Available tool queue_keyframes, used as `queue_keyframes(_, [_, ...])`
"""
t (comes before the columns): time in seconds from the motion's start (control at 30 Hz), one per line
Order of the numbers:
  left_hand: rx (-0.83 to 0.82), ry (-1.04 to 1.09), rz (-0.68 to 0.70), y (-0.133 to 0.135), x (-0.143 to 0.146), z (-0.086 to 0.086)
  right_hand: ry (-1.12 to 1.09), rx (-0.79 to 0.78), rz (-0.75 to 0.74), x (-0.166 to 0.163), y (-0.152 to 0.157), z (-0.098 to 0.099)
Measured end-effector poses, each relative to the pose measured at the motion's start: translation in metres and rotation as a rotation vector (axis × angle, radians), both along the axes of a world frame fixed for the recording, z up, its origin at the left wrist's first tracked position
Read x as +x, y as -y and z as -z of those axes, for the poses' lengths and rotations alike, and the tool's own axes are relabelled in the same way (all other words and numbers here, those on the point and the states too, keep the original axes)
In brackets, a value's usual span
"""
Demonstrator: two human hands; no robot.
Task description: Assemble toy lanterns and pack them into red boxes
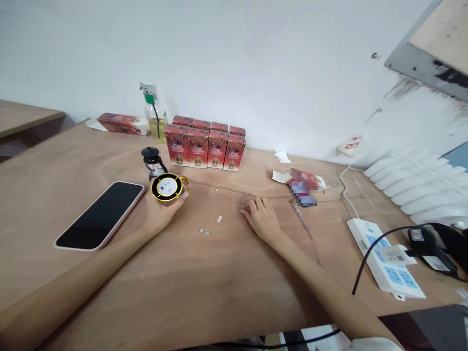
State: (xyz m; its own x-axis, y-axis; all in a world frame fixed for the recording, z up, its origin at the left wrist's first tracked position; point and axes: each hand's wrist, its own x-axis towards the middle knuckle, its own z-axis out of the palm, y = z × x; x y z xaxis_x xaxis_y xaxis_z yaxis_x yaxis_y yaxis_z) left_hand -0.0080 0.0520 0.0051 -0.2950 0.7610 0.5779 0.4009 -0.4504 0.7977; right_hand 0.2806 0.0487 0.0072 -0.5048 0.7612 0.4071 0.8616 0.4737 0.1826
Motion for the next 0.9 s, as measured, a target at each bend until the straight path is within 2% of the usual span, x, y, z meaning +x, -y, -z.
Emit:
queue_keyframes(0.27, [-0.067,0.123,0.08,-0.005,-0.001,0.003,0.221,0.051,-0.077,0.011,-0.009,-0.001])
queue_keyframes(0.4, [-0.111,0.215,0.098,-0.007,-0.001,0.003,0.187,0.118,-0.023,0.014,-0.013,-0.003])
queue_keyframes(0.53, [-0.087,0.256,0.05,-0.007,-0.002,0.003,-0.085,0.123,0.11,0.013,-0.023,-0.016])
queue_keyframes(0.63, [-0.085,0.289,0.08,-0.008,-0.002,0.003,-0.42,0.041,0.133,0.003,-0.029,-0.032])
queue_keyframes(0.7, [-0.153,0.402,0.157,-0.009,-0.002,0.002,-0.706,-0.066,0.029,-0.009,-0.029,-0.041])
queue_keyframes(0.8, [-0.301,0.617,0.303,-0.009,-0.002,-0.002,-1.108,-0.315,-0.192,-0.032,-0.024,-0.047])
queue_keyframes(0.9, [-0.325,0.605,0.356,-0.008,-0.003,-0.006,-1.303,-0.569,-0.331,-0.057,-0.018,-0.044])
